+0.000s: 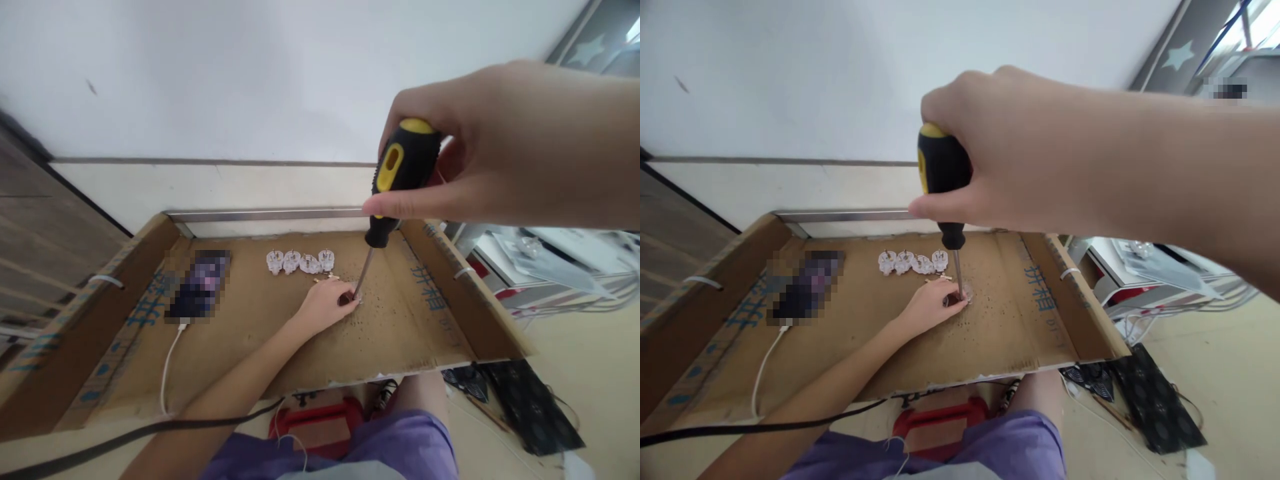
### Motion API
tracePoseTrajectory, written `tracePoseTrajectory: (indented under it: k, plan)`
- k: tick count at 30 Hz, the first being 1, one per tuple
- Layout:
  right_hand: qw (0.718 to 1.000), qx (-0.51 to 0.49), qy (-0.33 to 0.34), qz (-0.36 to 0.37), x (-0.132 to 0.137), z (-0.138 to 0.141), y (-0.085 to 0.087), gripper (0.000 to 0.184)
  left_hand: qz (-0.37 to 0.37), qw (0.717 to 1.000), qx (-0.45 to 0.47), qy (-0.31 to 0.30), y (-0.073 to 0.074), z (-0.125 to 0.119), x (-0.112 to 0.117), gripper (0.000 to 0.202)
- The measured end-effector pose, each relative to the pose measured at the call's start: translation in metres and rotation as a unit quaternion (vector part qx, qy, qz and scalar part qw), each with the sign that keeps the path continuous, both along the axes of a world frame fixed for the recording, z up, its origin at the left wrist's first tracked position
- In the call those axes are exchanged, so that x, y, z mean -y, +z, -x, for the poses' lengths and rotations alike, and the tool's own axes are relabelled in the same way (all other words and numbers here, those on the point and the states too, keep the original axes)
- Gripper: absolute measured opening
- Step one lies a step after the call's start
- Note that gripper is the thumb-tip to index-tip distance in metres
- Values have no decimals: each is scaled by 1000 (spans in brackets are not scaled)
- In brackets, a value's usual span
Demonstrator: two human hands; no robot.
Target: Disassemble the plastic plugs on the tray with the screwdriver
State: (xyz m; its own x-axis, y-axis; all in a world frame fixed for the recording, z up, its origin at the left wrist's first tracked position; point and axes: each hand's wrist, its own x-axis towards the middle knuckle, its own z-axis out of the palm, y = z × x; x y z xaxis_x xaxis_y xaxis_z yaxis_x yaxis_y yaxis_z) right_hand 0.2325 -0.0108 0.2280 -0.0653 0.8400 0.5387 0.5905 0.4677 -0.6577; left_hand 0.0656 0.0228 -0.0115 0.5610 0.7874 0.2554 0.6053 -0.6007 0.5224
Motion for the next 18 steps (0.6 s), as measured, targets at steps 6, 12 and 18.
tracePoseTrajectory:
  k: [6,12,18]
  plan:
    - [967,252,6,-41,-4,10,9,35,6,1000,-3,17,-1,-3,3,7]
    - [889,456,-35,-31,-11,-2,26,43,-3,1000,-11,13,-3,-5,3,8]
    - [961,274,-18,43,-14,-8,23,39,-28,999,-28,-2,-1,-6,2,7]
